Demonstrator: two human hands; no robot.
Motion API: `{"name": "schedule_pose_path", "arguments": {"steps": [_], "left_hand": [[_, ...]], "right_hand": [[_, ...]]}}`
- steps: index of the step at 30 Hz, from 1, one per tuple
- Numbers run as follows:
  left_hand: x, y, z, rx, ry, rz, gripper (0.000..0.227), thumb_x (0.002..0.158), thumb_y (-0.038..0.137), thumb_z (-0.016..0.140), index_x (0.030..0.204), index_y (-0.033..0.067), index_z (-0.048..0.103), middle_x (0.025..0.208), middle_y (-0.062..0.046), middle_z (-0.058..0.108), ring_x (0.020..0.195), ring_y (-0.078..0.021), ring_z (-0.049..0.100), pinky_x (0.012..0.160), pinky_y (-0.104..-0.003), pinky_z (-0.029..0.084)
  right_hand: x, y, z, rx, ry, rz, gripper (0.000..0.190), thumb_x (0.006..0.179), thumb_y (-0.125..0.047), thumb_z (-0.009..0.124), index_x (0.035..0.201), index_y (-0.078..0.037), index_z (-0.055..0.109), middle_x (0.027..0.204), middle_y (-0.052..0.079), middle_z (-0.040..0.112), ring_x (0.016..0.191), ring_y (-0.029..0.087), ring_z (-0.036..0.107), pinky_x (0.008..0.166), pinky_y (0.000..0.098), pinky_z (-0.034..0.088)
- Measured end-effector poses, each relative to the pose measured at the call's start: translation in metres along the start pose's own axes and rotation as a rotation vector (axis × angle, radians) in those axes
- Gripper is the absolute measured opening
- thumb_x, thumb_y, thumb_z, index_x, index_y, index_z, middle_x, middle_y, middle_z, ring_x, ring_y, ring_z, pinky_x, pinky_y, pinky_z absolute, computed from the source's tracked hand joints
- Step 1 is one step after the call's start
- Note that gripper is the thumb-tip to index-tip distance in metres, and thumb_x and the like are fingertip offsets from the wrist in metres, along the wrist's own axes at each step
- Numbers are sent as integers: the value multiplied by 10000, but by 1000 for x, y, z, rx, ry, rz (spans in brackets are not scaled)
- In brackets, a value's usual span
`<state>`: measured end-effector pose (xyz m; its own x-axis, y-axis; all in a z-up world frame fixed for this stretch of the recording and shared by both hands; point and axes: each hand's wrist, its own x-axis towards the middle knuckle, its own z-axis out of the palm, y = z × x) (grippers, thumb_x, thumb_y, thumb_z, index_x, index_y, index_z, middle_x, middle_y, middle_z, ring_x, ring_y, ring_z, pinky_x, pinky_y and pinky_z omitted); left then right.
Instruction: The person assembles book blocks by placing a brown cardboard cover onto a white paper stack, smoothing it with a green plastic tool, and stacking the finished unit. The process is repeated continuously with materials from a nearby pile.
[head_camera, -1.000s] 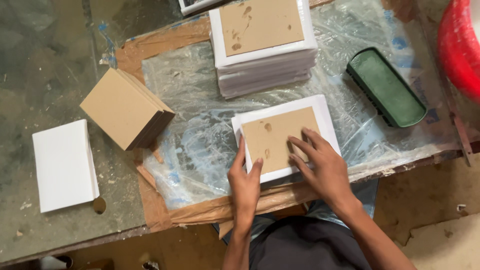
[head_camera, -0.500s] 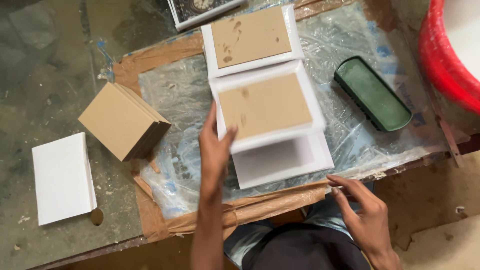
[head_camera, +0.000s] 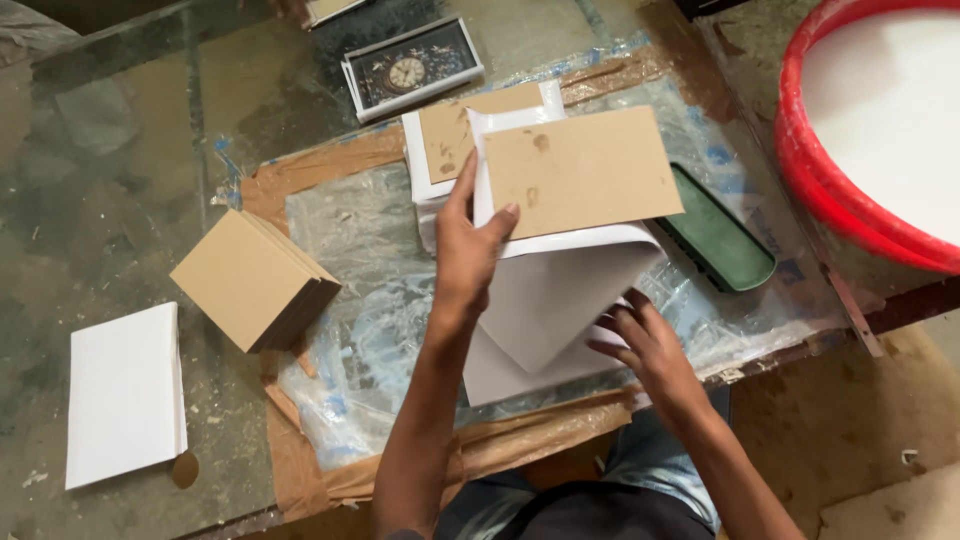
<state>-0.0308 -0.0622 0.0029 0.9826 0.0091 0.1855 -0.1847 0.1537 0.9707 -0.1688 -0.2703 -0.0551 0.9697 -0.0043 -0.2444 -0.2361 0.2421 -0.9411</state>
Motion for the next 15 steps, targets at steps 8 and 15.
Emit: {"name": "schedule_pose_path", "arguments": {"steps": [8,15], "left_hand": [[64,16,-6,-92,47,-107,781,849,-114,633,1564,19,347,1428,-221,601,1170,-255,663,947,-306,586],[187,-12,7,-85,40,175,788,906,-135,655,1594,75,332,1445,-186,597,1162,-220,666,945,-289,580]], "right_hand": [[40,29,19,-206,157,-61,369,919,-245,711,1064,94,731,897,135,755,775,219,679,678,340,540],[8,41,13,-145,167,81,434,875,-250,716,1106,114,680,841,119,745,739,193,705,678,330,556]]}}
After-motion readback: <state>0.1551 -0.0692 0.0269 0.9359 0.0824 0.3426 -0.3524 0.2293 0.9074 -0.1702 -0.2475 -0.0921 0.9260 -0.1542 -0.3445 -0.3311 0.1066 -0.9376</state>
